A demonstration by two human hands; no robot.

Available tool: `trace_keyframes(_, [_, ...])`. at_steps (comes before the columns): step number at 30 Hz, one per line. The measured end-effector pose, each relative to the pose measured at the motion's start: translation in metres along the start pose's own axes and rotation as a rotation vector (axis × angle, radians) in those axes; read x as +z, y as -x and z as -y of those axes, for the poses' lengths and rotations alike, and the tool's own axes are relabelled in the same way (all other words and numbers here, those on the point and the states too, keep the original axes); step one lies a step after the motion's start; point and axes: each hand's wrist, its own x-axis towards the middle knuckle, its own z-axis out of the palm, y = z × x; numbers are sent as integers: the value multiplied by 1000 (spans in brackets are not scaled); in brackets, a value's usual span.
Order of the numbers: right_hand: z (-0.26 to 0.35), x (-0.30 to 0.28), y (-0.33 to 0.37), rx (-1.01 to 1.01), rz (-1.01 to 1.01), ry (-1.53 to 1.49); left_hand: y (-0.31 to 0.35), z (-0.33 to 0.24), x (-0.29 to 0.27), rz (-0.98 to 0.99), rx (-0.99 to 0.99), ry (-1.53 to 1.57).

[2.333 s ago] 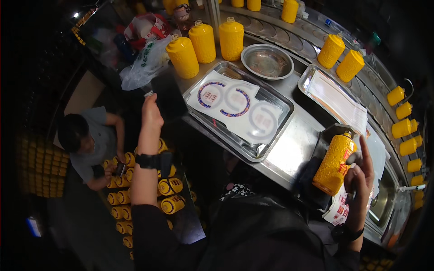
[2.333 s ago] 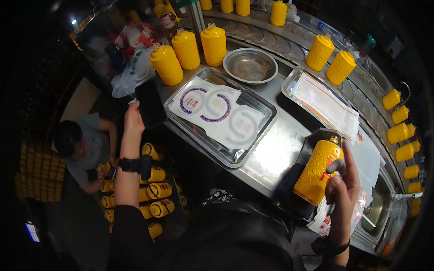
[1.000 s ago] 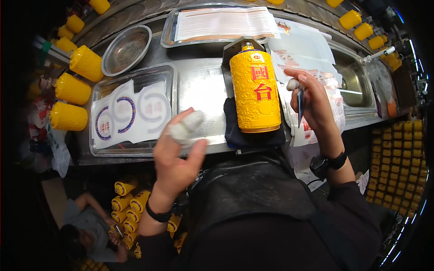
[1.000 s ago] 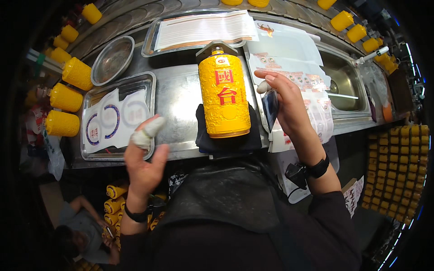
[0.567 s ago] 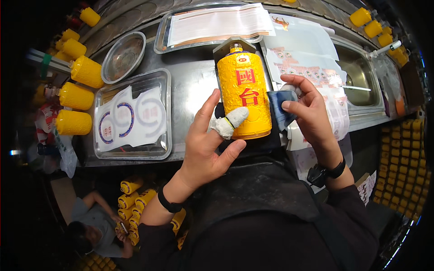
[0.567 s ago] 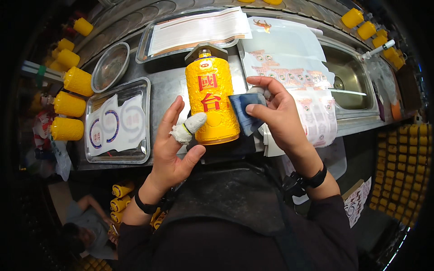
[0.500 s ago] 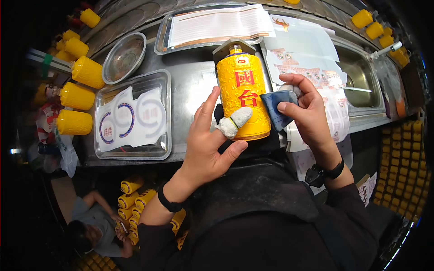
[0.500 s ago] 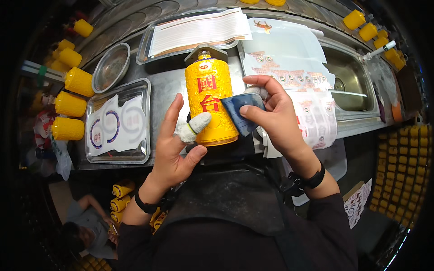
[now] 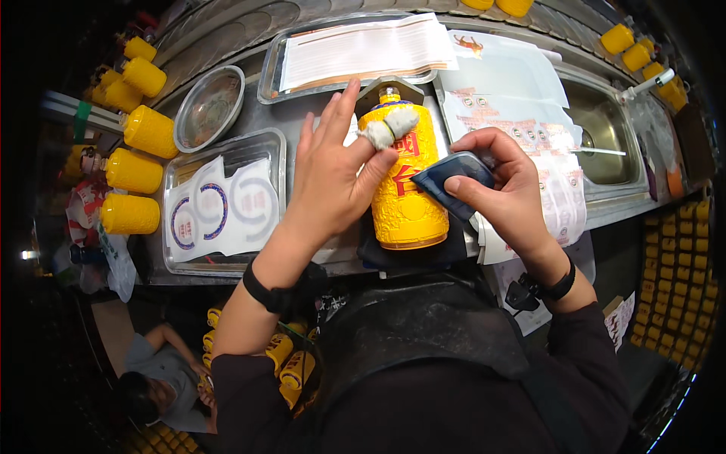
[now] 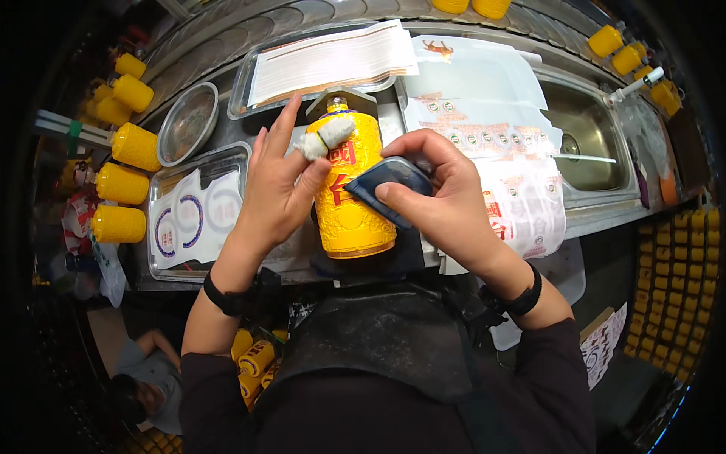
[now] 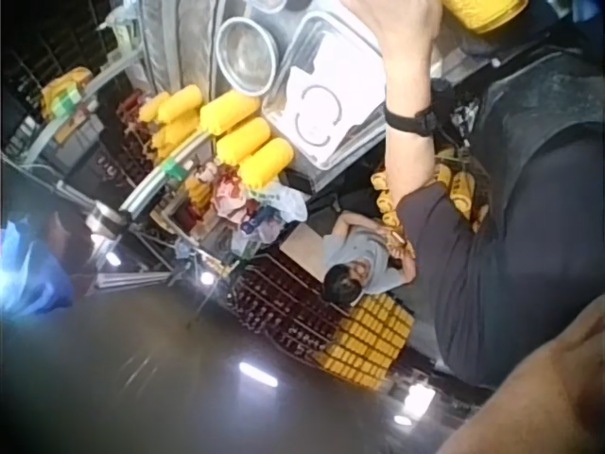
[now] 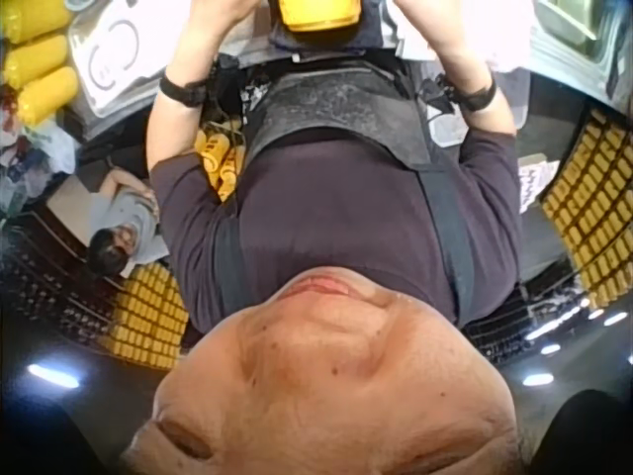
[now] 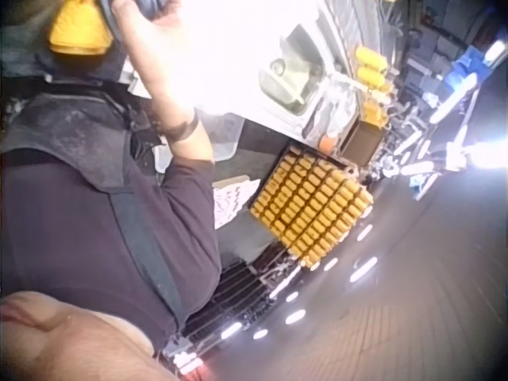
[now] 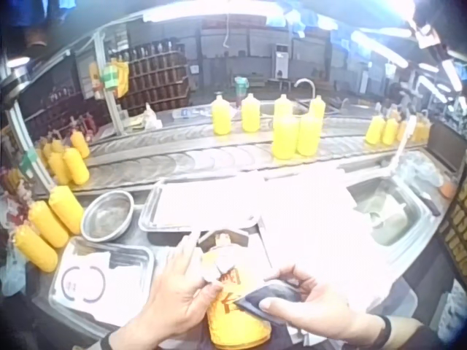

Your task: Manually applying adhesive labels and plastic neck seals to yellow liquor bottles at a production workstation.

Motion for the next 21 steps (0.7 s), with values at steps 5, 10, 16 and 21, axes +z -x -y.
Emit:
trace_keyframes(5, [5, 10, -27, -333, 67, 341, -12, 11, 10, -59, -47, 184])
trace_keyframes(10, [12, 11, -78, -619, -82, 617, 10, 5, 11, -232, -177, 522])
trace_keyframes(16, [6, 19, -64, -1012, 422, 848, 61, -10, -5, -140, -539, 725])
trace_keyframes(21, [15, 12, -3, -775, 500, 509, 71, -27, -5, -111, -523, 876])
